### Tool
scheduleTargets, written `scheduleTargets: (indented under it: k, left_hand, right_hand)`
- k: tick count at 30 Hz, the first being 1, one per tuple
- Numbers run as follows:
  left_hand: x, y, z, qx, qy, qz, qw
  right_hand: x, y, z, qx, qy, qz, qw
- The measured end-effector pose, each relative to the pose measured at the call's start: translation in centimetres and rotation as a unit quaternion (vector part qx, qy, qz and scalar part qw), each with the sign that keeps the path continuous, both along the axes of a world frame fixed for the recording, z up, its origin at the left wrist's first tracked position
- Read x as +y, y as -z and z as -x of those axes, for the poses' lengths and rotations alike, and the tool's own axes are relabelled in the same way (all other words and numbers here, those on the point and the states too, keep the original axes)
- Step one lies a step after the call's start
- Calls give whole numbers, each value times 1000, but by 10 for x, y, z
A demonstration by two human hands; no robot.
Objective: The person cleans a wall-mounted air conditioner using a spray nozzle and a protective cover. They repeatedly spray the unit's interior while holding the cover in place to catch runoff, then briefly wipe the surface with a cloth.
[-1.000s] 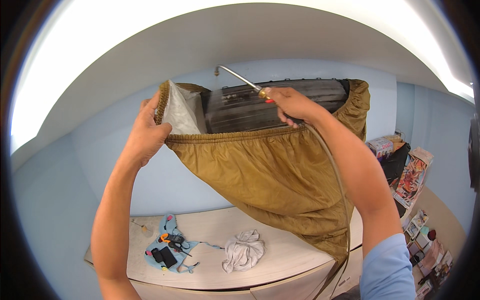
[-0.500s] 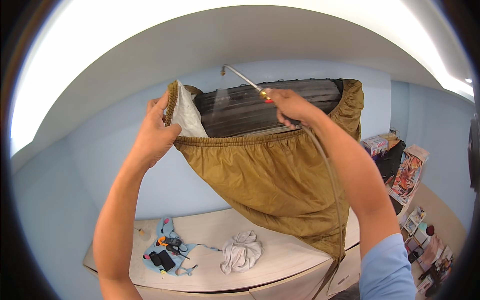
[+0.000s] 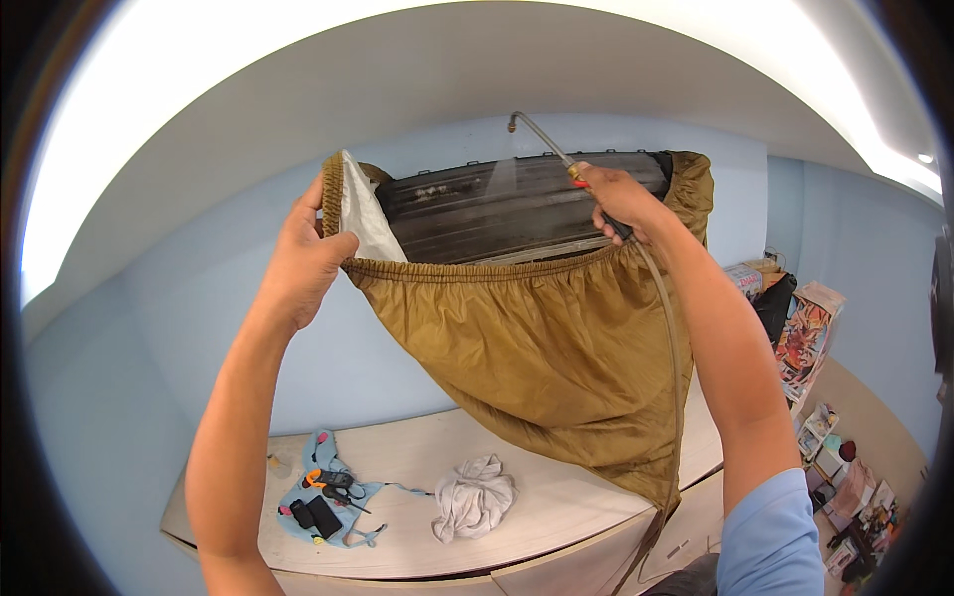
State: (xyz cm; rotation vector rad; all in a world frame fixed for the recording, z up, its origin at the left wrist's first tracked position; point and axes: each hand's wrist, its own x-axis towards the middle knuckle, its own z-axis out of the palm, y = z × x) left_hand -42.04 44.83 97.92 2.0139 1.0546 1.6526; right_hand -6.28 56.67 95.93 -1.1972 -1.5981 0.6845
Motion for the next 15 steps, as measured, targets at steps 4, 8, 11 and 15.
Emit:
scheduleTargets:
  k: [4,8,11,15]
  left_hand:
    - [6,2,-3,-107,116,8,987]
    - [29,-1,10,-224,224,10,948]
    - [41,-12,16,-306,259,91,912]
    - [43,-26,3,-285,213,218,909]
  right_hand:
    - [-1,5,-29,15,32,4,999]
    - [4,0,-52,18,50,10,999]
    - [-3,-5,-45,10,42,-7,999]
    - [-4,-18,-22,2,19,-1,1000]
